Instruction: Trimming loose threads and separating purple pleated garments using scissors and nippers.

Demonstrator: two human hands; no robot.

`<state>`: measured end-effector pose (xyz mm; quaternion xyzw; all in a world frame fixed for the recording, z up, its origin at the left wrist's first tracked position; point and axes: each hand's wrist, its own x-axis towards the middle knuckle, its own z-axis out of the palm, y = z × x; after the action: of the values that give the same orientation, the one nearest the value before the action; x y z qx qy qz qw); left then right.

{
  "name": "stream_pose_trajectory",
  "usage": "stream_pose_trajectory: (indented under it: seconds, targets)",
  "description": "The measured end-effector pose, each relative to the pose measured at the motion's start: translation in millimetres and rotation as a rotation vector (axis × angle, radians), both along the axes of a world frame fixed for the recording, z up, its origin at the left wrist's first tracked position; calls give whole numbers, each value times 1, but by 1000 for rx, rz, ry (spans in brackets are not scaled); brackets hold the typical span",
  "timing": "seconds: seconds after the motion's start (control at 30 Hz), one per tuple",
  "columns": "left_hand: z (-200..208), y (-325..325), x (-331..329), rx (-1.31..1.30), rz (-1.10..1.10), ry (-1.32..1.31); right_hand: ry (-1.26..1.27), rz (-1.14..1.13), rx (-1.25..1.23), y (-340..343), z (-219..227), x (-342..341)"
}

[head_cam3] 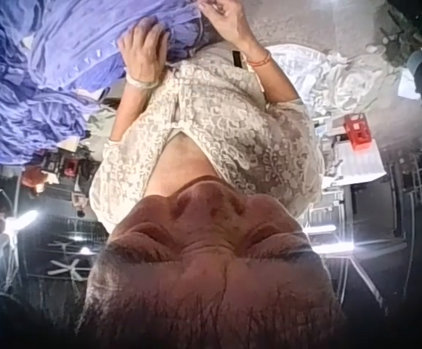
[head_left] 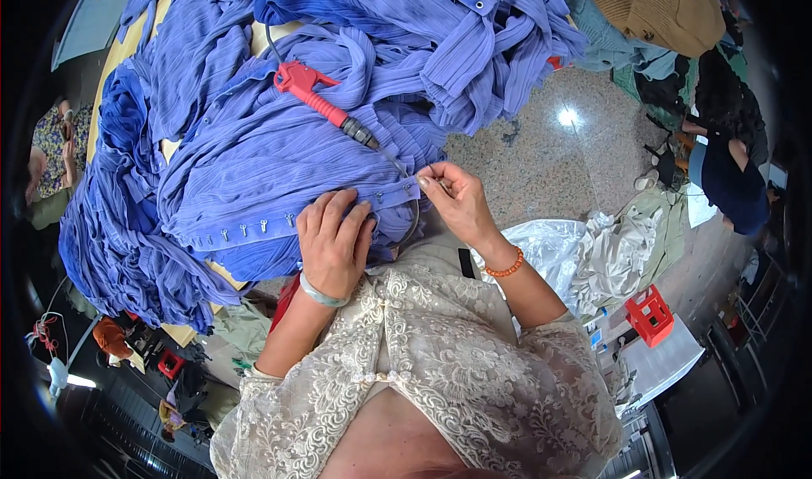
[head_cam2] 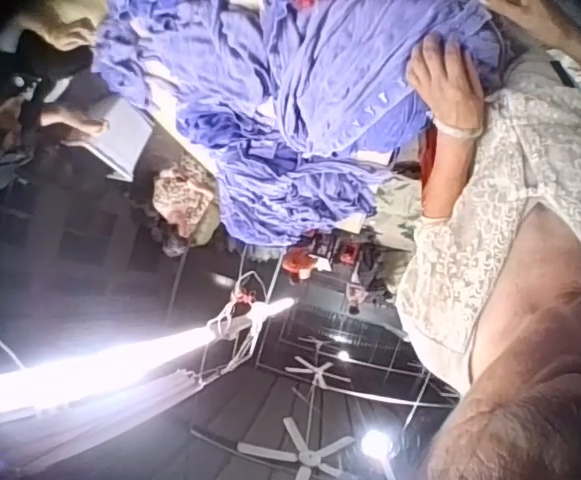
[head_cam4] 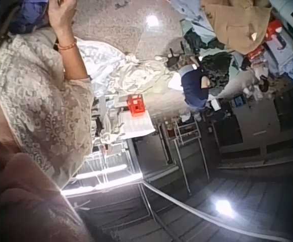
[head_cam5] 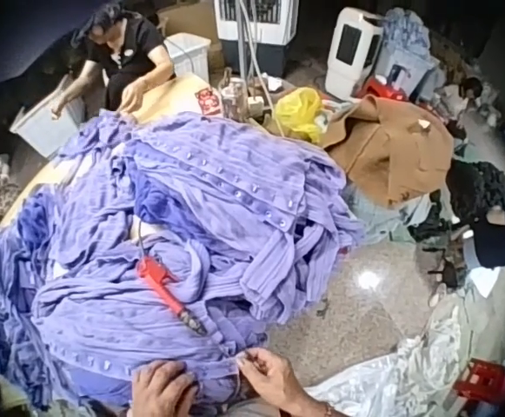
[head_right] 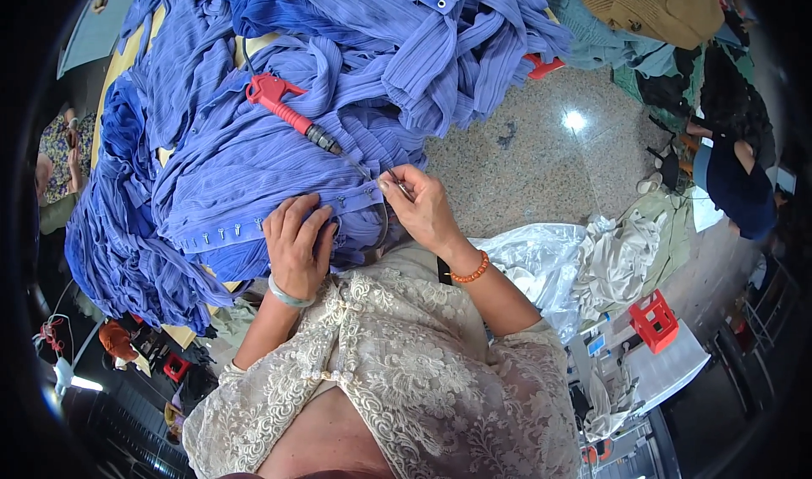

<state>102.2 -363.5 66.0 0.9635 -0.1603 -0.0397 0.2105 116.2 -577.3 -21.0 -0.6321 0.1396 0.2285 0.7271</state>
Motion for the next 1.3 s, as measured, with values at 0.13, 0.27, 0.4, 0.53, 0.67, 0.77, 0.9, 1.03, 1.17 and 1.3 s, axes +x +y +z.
stream_pose_trajectory:
  seconds: [0.13,0.27,0.4,0.53,0.67,0.77,0.9,1.03,1.17,1.3]
  targets:
    - [-1,0,-1,-1,-8,-17,47,-51,197,5,3,3]
    - [-3,2,-2,2,-5,-27,174,-66,273,-3,19,7]
    - [-4,2,-3,-4,-8,-54,71,-57,203,-7,24,5]
    - [-5,1,-2,-15,1,-57,-30,-30,131,-9,24,0]
    - [-7,1,-1,-13,-6,-60,-15,0,111,-15,19,-5]
    - [-8,5,-4,-11,-16,-68,-17,16,64,-13,19,-6]
    - [-9,3,-4,3,-31,-66,-17,1,50,-15,18,-6]
    - [-5,1,-1,54,-59,-34,33,-42,116,-19,18,-1]
    - [-9,1,1,71,-68,-29,-12,-55,117,-21,14,3]
    - [-7,1,4,54,-60,-47,-16,-29,111,-21,14,6]
